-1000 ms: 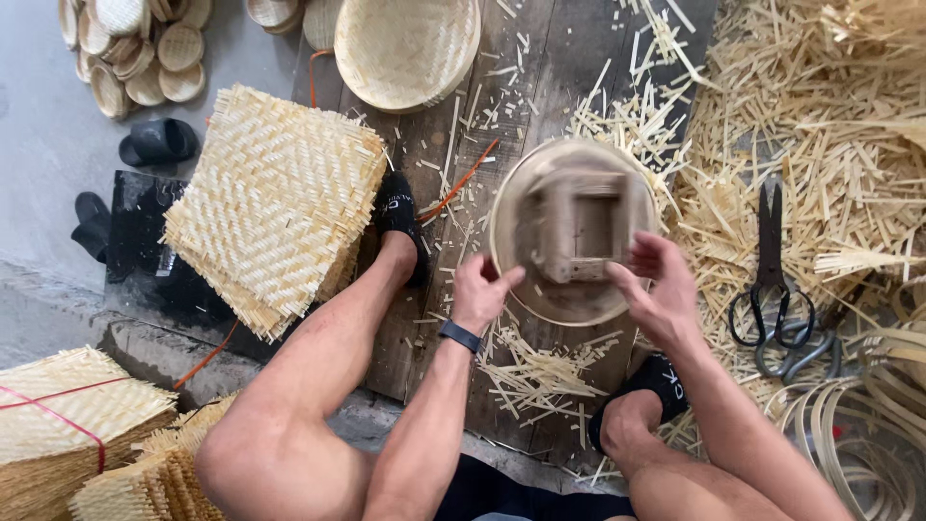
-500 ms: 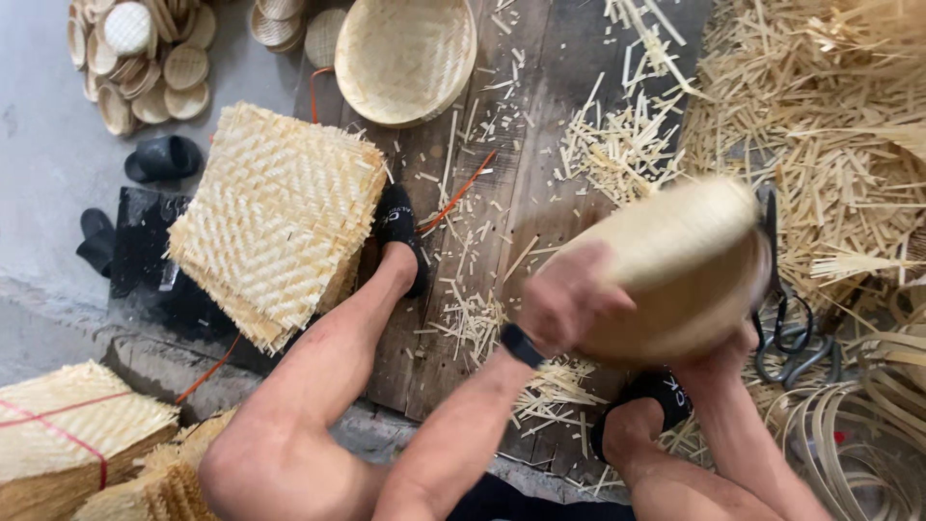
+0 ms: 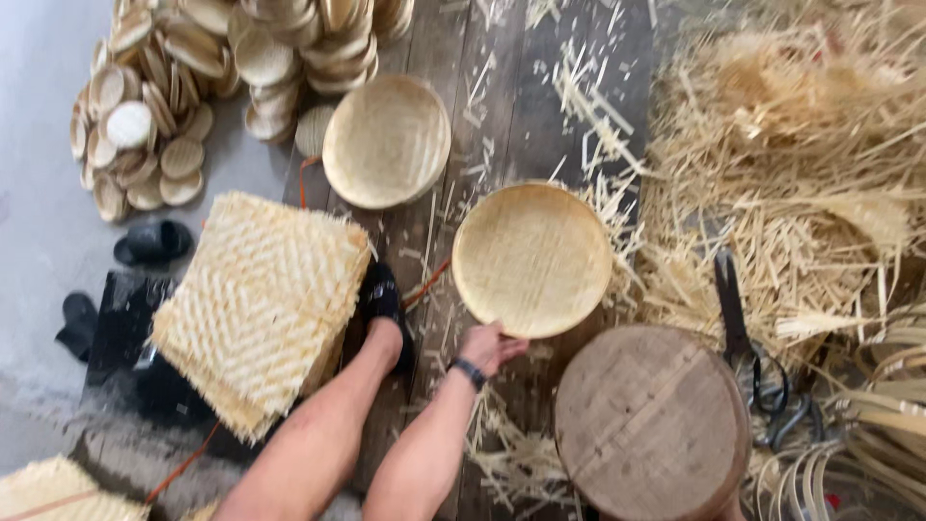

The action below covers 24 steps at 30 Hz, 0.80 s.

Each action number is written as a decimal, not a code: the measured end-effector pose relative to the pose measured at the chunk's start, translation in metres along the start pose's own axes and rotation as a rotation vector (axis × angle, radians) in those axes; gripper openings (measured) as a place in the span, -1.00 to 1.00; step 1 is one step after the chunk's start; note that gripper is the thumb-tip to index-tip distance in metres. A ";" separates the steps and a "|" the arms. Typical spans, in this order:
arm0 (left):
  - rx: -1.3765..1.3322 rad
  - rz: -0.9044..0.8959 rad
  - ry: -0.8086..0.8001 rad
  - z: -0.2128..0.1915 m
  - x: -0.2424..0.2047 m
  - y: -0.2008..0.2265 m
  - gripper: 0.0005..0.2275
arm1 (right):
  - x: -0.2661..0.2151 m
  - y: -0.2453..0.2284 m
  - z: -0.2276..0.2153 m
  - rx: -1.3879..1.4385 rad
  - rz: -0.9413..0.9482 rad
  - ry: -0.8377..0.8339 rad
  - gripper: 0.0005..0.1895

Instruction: The person fits a woven bamboo square over a round wooden mold, secures it with a circular hoop, and trims the excess bamboo strips using large shears.

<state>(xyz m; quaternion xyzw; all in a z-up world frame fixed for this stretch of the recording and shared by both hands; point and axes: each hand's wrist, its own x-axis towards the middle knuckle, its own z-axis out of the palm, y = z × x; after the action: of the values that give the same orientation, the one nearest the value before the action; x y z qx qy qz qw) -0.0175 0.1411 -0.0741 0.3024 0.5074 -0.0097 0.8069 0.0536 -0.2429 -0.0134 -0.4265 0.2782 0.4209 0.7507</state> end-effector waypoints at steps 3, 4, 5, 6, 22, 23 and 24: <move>-0.279 0.224 -0.203 0.082 0.050 0.058 -0.43 | 0.013 -0.004 0.008 -0.020 0.009 -0.011 -0.25; -0.402 0.284 -0.302 0.112 0.061 0.086 -0.36 | 0.015 -0.006 0.016 -0.027 0.012 -0.014 -0.25; -0.181 0.275 -0.271 0.135 0.061 0.109 -0.34 | 0.016 -0.004 0.014 -0.045 0.021 -0.021 -0.25; 0.039 0.263 -0.239 0.151 0.054 0.127 -0.32 | 0.015 -0.003 0.014 -0.065 0.028 -0.031 -0.25; 1.820 0.643 0.819 -0.234 -0.189 0.203 -0.02 | -0.046 -0.017 0.117 -0.204 -0.079 -0.308 -0.15; 1.756 0.772 0.821 -0.247 -0.188 0.197 -0.03 | -0.043 -0.010 0.117 -0.275 -0.075 -0.235 -0.22; 1.743 0.772 0.765 -0.256 -0.190 0.194 -0.24 | -0.040 -0.003 0.117 -0.347 -0.073 -0.161 -0.28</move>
<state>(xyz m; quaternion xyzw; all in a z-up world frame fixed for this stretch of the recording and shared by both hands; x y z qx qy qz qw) -0.2556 0.3719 0.0977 0.9086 0.4154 -0.0175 0.0391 0.0433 -0.1575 0.0751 -0.5243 0.1250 0.4679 0.7004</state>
